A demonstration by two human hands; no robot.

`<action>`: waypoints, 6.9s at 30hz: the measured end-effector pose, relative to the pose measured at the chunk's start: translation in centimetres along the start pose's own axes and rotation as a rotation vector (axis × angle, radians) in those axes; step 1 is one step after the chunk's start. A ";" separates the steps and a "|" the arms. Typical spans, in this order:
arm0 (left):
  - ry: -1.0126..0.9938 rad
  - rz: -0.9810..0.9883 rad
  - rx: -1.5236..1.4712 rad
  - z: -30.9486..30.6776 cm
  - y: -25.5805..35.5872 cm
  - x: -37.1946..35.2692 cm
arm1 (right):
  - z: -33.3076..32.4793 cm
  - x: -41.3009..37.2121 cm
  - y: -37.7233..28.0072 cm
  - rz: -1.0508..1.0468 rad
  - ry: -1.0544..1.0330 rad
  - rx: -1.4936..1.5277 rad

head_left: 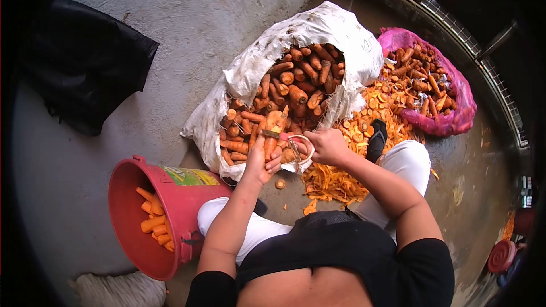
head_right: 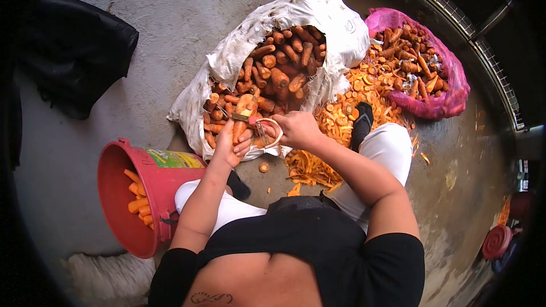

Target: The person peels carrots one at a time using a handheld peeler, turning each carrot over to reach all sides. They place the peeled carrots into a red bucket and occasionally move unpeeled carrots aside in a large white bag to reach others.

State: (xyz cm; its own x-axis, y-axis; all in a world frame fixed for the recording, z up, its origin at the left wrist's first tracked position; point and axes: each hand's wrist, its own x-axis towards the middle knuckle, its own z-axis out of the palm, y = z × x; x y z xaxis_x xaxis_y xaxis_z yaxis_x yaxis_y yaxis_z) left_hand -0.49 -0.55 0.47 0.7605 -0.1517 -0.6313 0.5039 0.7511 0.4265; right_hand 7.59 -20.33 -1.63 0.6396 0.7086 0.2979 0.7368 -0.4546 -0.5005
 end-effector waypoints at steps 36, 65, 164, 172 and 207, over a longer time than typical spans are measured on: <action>-0.092 -0.079 0.034 -0.6 -0.2 -1.7 | -0.8 0.0 8.4 0.745 -0.138 -0.044; -0.113 -0.059 0.086 -2.0 0.6 -1.0 | 1.9 -0.8 8.2 1.186 0.441 1.033; -0.090 0.067 -0.252 2.0 -2.3 0.5 | -6.4 3.8 2.8 0.323 -0.248 1.040; 0.003 0.086 -0.167 0.1 -2.8 2.9 | -5.8 5.8 1.7 0.373 -0.140 0.345; 0.149 -0.010 -0.058 1.4 -3.9 3.7 | -0.4 5.5 0.8 -0.240 0.098 0.085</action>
State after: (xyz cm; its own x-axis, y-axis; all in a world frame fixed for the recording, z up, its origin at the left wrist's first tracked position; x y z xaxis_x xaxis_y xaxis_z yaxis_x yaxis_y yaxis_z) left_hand 0.95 -4.98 -2.60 0.6842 -0.0651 -0.7264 0.4830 0.7867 0.3844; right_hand 11.81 -17.02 -0.05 0.4699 0.7334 0.4912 0.8516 -0.2302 -0.4709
